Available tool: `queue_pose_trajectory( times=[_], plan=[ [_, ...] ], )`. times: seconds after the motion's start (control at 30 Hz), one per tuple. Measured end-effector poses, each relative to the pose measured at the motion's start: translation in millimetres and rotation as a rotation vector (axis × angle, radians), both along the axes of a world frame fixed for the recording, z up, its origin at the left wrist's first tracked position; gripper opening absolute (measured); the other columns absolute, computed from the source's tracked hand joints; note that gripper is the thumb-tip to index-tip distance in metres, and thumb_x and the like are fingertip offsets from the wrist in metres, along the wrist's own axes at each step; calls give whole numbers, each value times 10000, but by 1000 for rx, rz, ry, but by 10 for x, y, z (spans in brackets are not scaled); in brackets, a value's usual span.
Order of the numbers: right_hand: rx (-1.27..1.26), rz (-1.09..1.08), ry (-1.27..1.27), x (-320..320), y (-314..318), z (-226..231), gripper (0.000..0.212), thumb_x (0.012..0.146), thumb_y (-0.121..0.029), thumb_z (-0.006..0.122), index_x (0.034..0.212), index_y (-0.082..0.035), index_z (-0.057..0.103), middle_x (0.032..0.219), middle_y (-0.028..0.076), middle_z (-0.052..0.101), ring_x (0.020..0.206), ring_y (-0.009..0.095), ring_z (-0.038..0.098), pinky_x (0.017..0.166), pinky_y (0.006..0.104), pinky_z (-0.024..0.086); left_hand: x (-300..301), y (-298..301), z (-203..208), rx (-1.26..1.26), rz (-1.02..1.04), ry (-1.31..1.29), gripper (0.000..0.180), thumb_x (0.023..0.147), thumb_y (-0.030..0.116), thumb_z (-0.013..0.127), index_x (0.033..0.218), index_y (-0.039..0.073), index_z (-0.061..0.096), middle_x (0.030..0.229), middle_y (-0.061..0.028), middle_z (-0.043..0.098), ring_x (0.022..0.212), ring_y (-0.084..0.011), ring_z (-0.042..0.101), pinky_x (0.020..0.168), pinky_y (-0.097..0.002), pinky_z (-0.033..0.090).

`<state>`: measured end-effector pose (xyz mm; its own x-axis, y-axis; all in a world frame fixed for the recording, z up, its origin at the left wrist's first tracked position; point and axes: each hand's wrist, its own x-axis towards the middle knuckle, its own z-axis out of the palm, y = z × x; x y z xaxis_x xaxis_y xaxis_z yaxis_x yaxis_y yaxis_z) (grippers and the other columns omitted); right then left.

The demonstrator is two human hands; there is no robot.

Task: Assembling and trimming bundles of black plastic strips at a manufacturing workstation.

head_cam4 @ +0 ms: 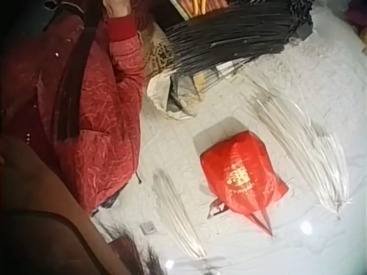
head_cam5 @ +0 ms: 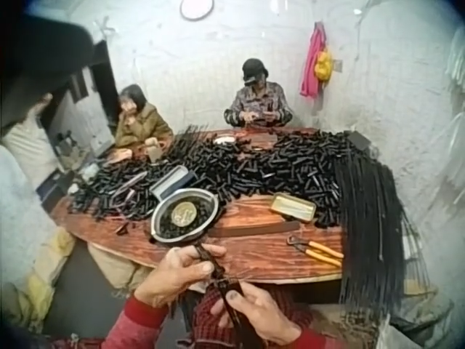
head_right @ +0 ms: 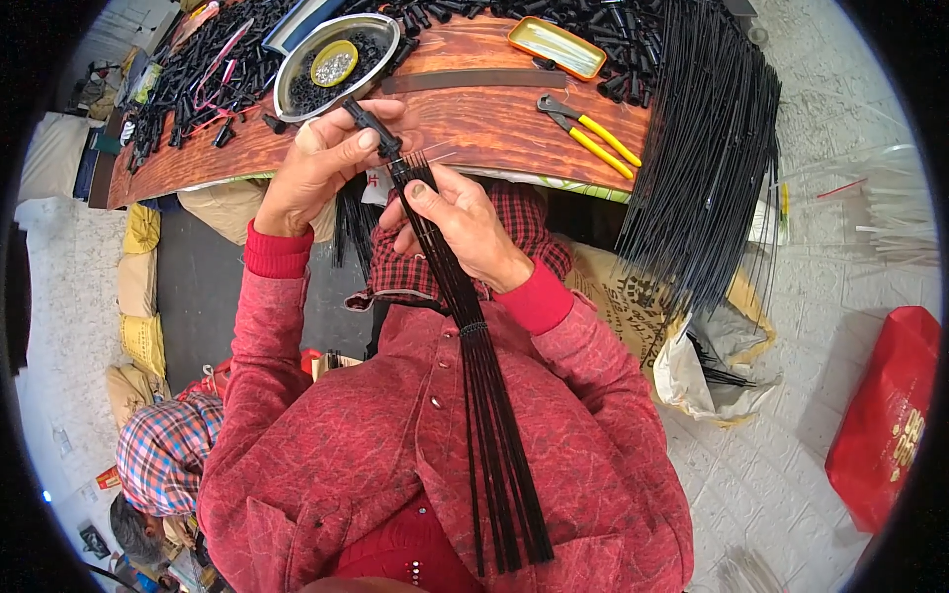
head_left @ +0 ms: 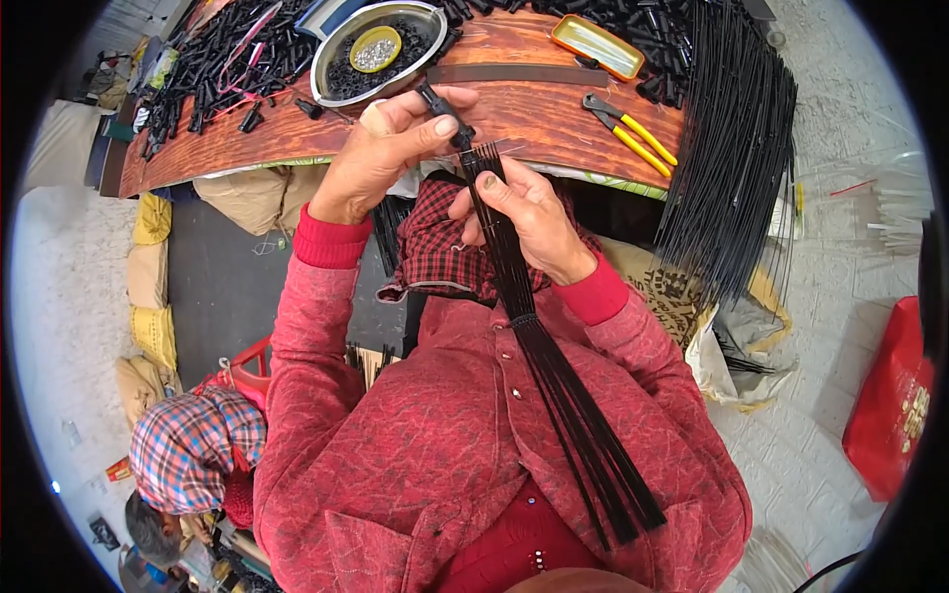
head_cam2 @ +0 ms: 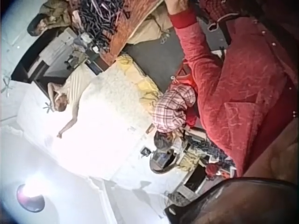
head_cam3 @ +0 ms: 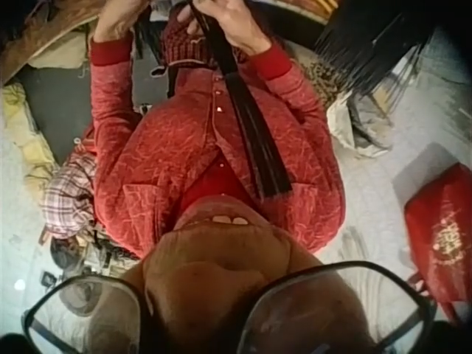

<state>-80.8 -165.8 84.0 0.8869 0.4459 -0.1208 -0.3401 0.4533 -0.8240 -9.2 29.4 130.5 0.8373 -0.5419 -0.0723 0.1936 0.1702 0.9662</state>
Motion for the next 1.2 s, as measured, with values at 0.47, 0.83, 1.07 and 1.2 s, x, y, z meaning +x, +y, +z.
queue_pose_trajectory(
  times=[0.47, 0.83, 1.07, 1.2],
  plan=[
    [-12, 2, 17, 6, 26, -26, 357, 1012, -305, 533, 1232, -24, 515, 912, 111, 676, 684, 154, 660, 615, 266, 551, -37, 6, -25, -67, 7, -37, 563, 913, 91, 644, 1425, -4, 432, 1146, -115, 650, 1047, -179, 638, 940, -317, 506],
    [-34, 27, 9, 13, 56, -19, 399, 1017, -315, 520, 1289, -24, 496, 910, 111, 676, 686, 150, 661, 621, 260, 553, -21, 19, -106, -100, 44, -29, 580, 907, 73, 641, 1429, -21, 406, 1129, -128, 660, 1039, -203, 654, 930, -346, 526],
    [-25, 25, 23, 20, 54, -28, 402, 1017, -309, 520, 1294, -19, 490, 913, 114, 676, 685, 155, 665, 623, 261, 557, -42, 10, -106, -86, 36, -6, 552, 913, 92, 646, 1412, -17, 438, 1124, -123, 663, 1031, -201, 656, 924, -342, 528],
    [-38, 30, 19, 21, 60, -29, 397, 1017, -304, 521, 1290, -18, 489, 915, 117, 676, 688, 158, 667, 624, 262, 559, -48, 1, -121, -16, 78, -12, 547, 909, 128, 669, 1395, -16, 462, 1138, -121, 658, 1057, -203, 645, 931, -330, 523]
  ],
)
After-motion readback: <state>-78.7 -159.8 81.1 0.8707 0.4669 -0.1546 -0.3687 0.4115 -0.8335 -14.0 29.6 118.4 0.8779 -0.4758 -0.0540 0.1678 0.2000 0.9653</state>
